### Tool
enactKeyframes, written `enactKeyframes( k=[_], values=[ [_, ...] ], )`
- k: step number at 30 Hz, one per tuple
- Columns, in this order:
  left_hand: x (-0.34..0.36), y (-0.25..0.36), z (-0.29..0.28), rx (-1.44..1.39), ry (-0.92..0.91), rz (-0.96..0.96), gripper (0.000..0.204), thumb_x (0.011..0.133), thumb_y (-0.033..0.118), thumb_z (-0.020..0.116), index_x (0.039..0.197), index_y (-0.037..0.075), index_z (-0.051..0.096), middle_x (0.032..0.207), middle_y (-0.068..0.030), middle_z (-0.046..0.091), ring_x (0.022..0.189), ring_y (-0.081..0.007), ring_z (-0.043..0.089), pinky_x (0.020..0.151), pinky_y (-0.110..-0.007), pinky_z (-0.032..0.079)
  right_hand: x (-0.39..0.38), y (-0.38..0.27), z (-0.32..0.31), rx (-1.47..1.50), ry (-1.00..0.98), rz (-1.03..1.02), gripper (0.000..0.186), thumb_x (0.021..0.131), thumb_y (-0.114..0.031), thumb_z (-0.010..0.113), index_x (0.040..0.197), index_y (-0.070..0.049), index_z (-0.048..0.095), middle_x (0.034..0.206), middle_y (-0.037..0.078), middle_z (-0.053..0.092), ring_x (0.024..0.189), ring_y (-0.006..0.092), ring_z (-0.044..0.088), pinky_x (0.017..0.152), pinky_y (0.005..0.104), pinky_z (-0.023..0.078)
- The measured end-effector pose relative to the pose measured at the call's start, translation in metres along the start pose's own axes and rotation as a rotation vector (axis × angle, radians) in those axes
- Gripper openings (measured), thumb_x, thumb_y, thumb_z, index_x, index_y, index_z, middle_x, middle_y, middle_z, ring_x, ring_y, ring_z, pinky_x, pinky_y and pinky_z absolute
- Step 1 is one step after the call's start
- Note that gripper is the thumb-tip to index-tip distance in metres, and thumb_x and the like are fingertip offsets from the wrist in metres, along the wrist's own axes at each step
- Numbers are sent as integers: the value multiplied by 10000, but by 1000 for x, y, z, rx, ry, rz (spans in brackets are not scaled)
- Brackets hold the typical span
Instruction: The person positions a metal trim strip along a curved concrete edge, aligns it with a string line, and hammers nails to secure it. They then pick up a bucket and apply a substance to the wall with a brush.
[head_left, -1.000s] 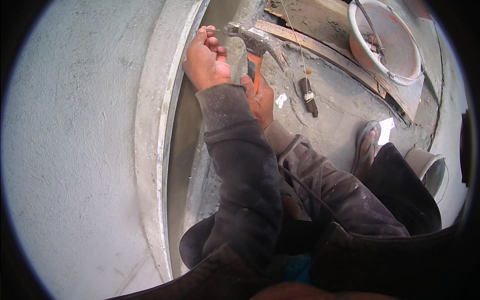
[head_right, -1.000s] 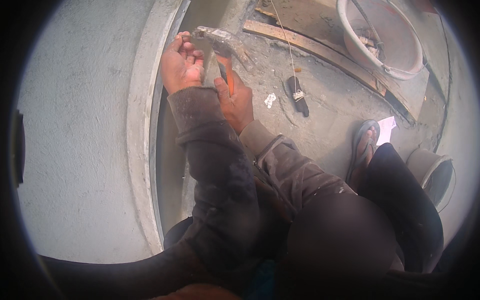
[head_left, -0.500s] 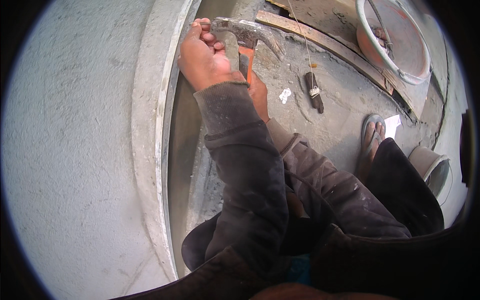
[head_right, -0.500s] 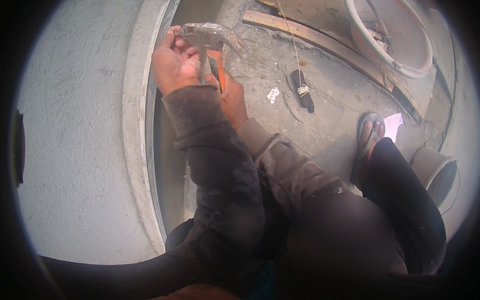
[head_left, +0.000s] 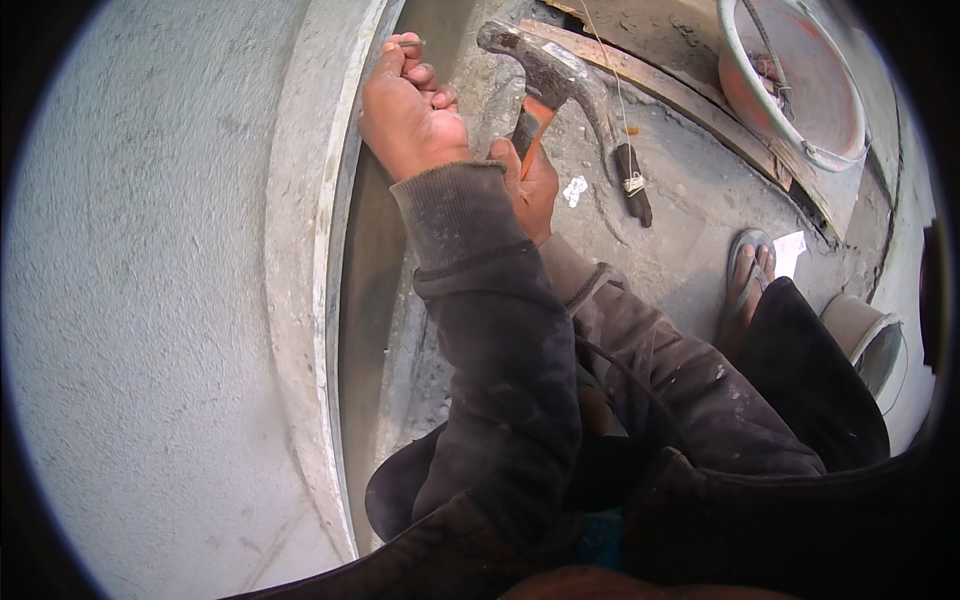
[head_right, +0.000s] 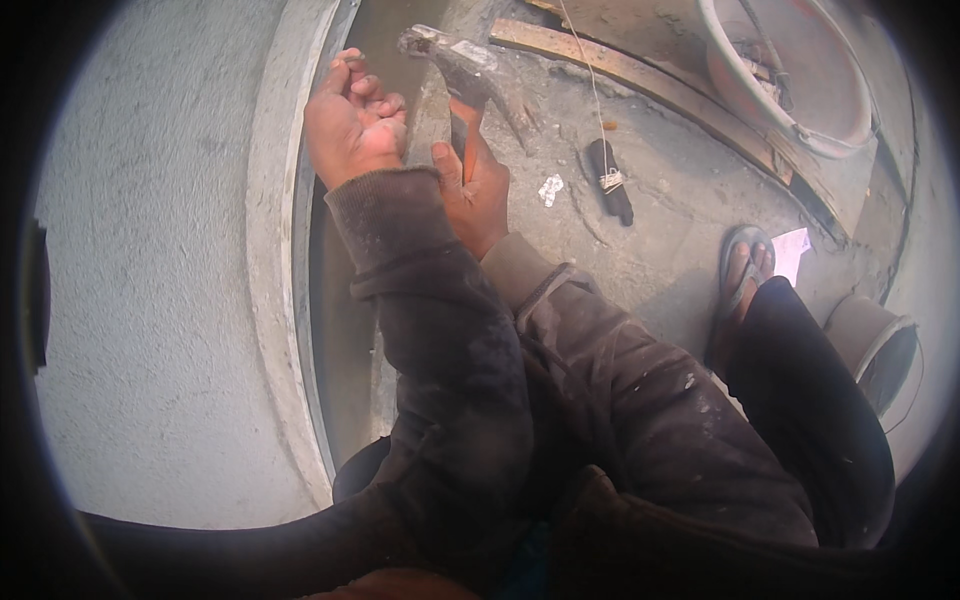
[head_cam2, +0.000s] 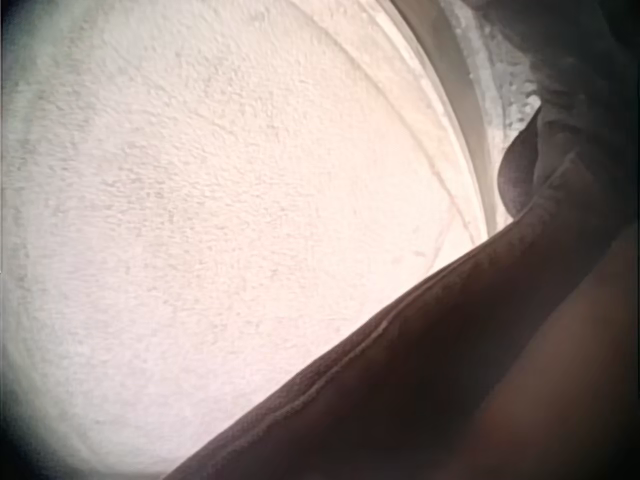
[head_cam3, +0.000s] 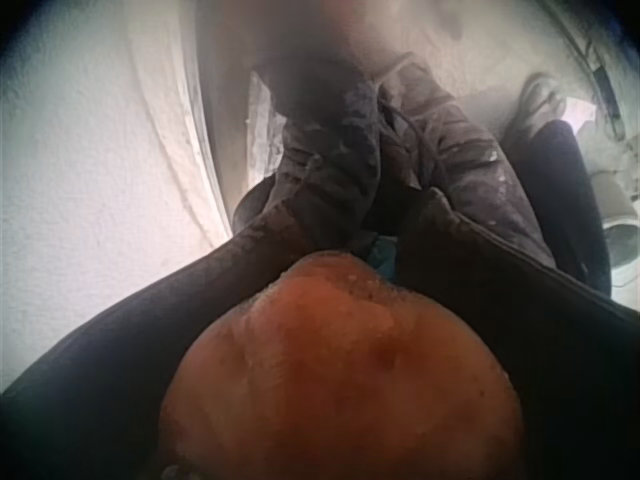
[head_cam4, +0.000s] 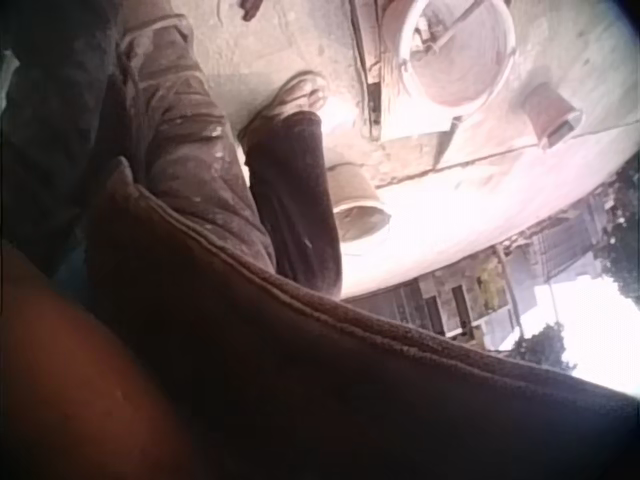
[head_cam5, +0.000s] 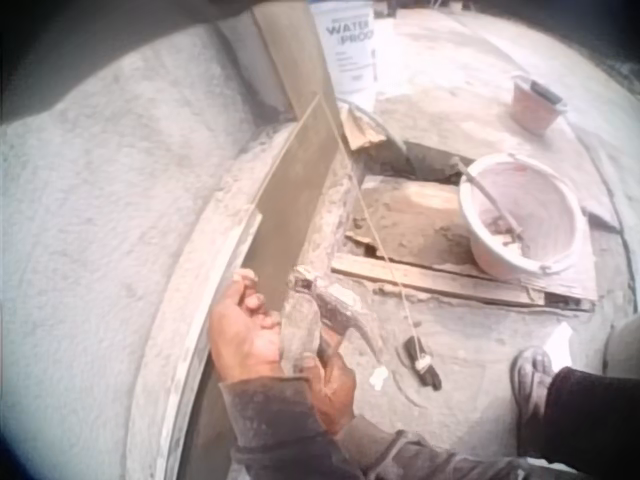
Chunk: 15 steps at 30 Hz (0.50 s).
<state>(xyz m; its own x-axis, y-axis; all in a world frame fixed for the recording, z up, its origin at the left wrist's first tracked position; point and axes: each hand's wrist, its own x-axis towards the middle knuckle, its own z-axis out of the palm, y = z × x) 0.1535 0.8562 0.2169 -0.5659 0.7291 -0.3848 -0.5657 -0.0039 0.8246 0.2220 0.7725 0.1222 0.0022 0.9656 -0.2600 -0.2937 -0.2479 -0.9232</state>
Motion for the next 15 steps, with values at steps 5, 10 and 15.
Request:
enactKeyframes(
  k=[5,10,15],
  values=[
    [-1,-1,3,-35,35,8,140,941,106,554,875,21,643,808,-5,565,615,-47,422,472,-223,293,2,1,0,-66,-103,-127,480,991,-311,559,1393,-63,468,1041,186,687,872,145,621,772,297,496],
    [-5,1,4,76,39,21,166,1013,150,478,1019,29,591,835,24,538,643,-65,422,535,-254,285,4,-1,4,24,-28,-124,468,984,-305,570,1376,-64,491,1058,191,681,878,148,625,792,308,493],
    [-5,1,5,55,25,29,167,1013,150,483,1024,27,595,848,25,555,647,-62,419,539,-252,284,4,7,5,-5,-87,-169,334,983,-297,592,1163,-16,575,873,63,634,777,92,558,673,275,460]
  ],
)
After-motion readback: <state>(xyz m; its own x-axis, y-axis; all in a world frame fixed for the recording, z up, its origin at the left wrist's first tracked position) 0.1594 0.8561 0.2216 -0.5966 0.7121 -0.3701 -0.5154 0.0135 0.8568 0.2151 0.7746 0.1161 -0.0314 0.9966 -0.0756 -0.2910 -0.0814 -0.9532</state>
